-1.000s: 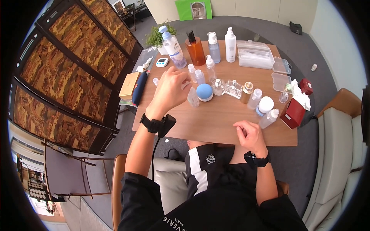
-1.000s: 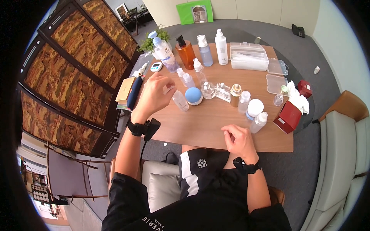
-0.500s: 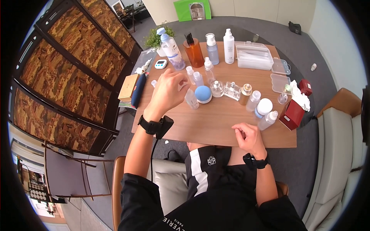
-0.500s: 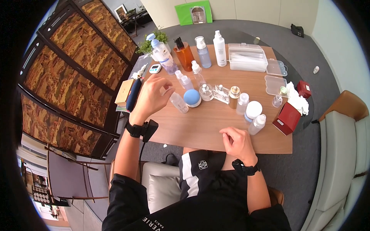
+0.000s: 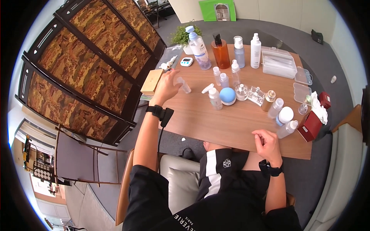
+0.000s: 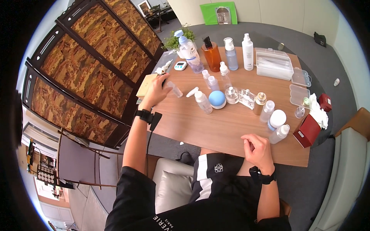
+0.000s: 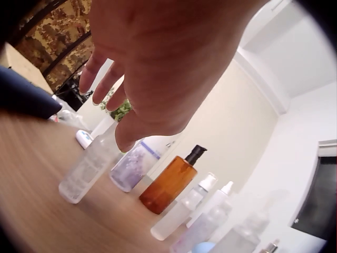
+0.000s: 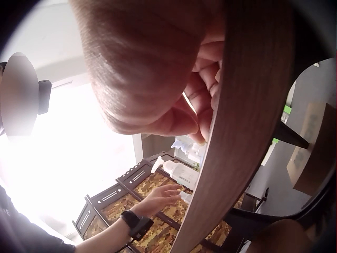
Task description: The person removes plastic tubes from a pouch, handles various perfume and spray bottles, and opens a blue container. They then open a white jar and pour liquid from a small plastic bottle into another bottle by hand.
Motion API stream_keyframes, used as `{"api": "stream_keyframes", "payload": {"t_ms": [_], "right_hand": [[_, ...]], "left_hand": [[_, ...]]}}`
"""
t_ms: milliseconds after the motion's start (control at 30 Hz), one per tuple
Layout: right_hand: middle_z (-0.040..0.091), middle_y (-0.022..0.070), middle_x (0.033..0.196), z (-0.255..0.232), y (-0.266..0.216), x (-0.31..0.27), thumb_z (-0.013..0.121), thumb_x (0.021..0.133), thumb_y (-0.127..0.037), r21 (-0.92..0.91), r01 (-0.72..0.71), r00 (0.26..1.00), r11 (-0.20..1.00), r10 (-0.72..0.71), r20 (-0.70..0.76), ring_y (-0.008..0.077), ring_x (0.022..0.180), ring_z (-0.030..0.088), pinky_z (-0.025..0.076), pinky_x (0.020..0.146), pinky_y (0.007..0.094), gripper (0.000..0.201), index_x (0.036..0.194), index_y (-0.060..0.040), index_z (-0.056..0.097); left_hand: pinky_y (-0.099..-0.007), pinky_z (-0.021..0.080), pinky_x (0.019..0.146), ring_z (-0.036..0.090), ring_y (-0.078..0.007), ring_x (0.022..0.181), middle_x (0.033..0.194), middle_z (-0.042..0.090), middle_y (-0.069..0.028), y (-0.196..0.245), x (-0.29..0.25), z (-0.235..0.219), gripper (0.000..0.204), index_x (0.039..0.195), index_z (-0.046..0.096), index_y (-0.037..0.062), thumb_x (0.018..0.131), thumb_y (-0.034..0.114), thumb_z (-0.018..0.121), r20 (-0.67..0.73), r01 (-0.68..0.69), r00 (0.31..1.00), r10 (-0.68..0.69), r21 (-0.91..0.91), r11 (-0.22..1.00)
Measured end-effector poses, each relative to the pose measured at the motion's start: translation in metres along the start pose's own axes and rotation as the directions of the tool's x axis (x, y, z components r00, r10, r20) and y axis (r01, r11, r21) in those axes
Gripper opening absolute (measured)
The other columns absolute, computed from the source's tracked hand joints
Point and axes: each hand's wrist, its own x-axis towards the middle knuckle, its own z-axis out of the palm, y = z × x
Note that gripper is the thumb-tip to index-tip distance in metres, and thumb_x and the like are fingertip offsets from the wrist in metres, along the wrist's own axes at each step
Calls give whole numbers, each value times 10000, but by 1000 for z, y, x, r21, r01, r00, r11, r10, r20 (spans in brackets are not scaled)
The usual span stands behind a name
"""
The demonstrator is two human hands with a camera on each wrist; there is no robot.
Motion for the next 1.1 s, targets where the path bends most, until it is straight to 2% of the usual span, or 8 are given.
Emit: {"api": "stream_keyframes", "payload": {"t_ms": [200,333,400,500,567,667,800,1100], "right_hand": [[680,116,743,0,1,0,681,928,22,5,-17,1000,1000,18,-17,182,519,599,459,520,320,80,985,0,733],[644,75,725,0,3,-1,670,946,34,21,-3,1000,1000,4,-18,100,550,550,426,516,277,78,993,25,732],[648,75,733,1,2,-1,670,947,34,12,-3,1000,1000,3,-10,99,551,552,427,515,278,80,995,25,732],[656,76,747,0,-1,-1,668,948,35,-3,0,1000,1000,0,-12,99,551,558,429,513,278,84,1000,24,733],[685,125,753,0,1,0,683,930,16,-17,-15,1000,1000,15,-7,196,540,623,475,524,330,76,986,-1,730],[681,120,752,0,2,-1,681,929,21,-33,-5,1000,999,5,2,191,541,621,467,521,325,81,991,3,730],[675,113,747,3,1,0,680,930,26,-28,-35,999,999,35,7,172,533,601,456,518,315,85,995,7,731],[648,100,724,3,2,-2,679,935,26,-24,-52,999,998,52,3,139,529,554,431,517,298,91,1003,4,734]], "left_hand": [[-453,581,936,741,-319,1093,1180,750,-199,4,-20,31,547,1265,664,-4,810,182,904,145,367,930,-339,-287,885],[-358,596,792,758,-223,867,943,779,-150,5,-33,50,383,1094,690,-27,820,151,889,154,423,906,-395,-396,815],[-323,585,719,736,-181,787,882,768,-137,6,-41,54,316,1009,681,-37,835,140,876,130,425,903,-409,-405,810],[-361,588,669,760,-241,738,819,762,-163,13,-58,56,306,1011,679,-43,830,133,854,67,396,910,-409,-433,810],[-358,586,661,760,-244,735,812,759,-166,33,-73,51,311,1016,676,-45,839,140,851,54,398,904,-425,-471,787],[-348,580,653,747,-228,718,794,751,-155,75,-94,40,348,1087,682,-56,858,144,852,112,482,860,-498,-501,719],[-335,570,682,712,-194,689,782,740,-133,123,-113,48,353,1107,705,-68,855,116,870,62,435,875,-480,-536,723],[-316,552,682,696,-183,691,794,750,-124,167,-112,68,376,1018,714,-55,833,199,922,-43,396,883,-468,-468,790]]}}
